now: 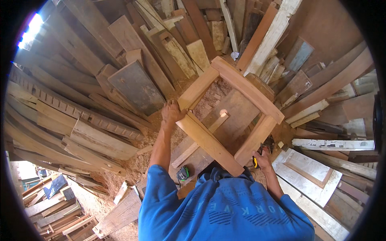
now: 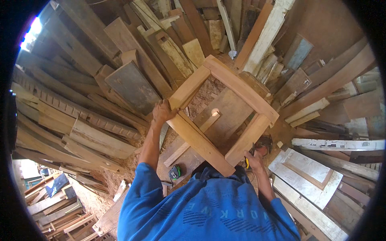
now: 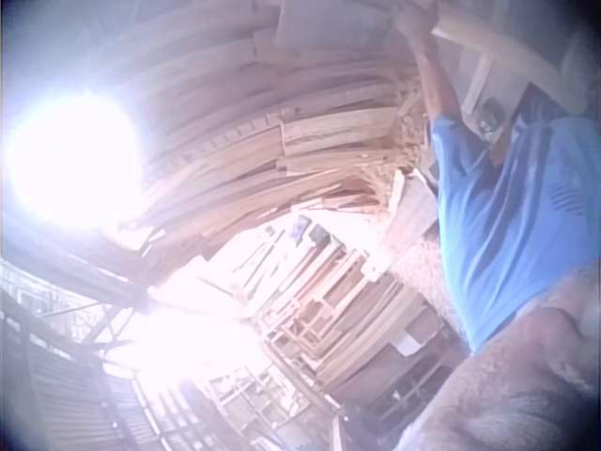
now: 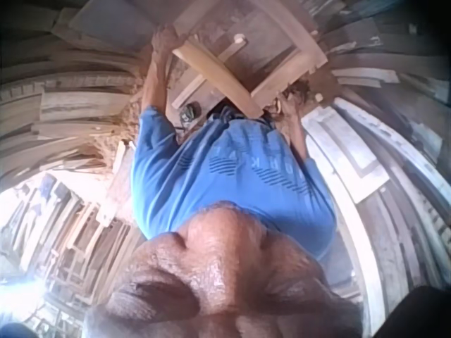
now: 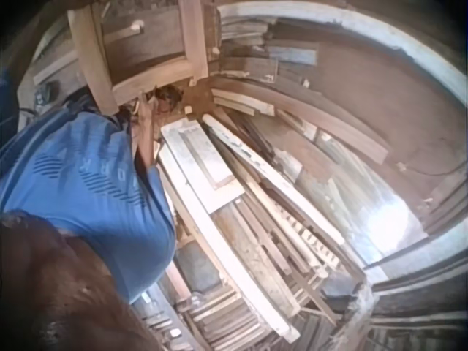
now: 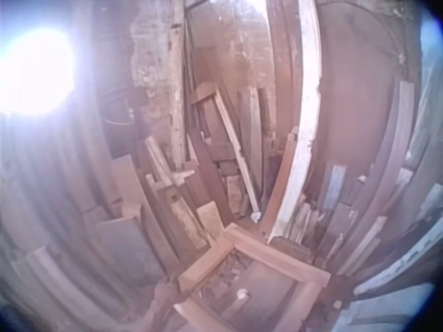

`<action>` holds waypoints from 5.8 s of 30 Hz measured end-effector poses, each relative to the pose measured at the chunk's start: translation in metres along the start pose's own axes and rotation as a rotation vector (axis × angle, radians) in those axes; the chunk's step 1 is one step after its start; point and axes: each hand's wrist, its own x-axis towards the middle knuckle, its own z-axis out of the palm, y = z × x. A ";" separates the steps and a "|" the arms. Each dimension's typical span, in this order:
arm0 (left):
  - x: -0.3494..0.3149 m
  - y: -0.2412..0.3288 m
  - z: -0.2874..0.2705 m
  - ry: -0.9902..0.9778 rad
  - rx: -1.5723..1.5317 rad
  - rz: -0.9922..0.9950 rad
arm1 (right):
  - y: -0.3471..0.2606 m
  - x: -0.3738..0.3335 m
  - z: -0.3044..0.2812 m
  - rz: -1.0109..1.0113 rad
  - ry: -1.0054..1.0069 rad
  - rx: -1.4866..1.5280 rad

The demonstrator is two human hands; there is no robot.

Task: The person measures a wooden frame using a tape measure, checking multiple sides of the frame after moving it onto a workbench.

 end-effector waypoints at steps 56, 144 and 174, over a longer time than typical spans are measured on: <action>0.045 0.036 0.019 -0.044 -0.928 0.220 | -0.110 -0.060 -0.025 -0.176 0.020 -0.633; 0.009 0.063 0.026 0.334 -0.197 0.464 | -0.040 0.008 -0.061 -0.120 0.595 -0.429; -0.082 0.335 0.133 -0.217 -0.275 0.789 | -0.105 0.108 -0.134 0.035 0.355 -0.352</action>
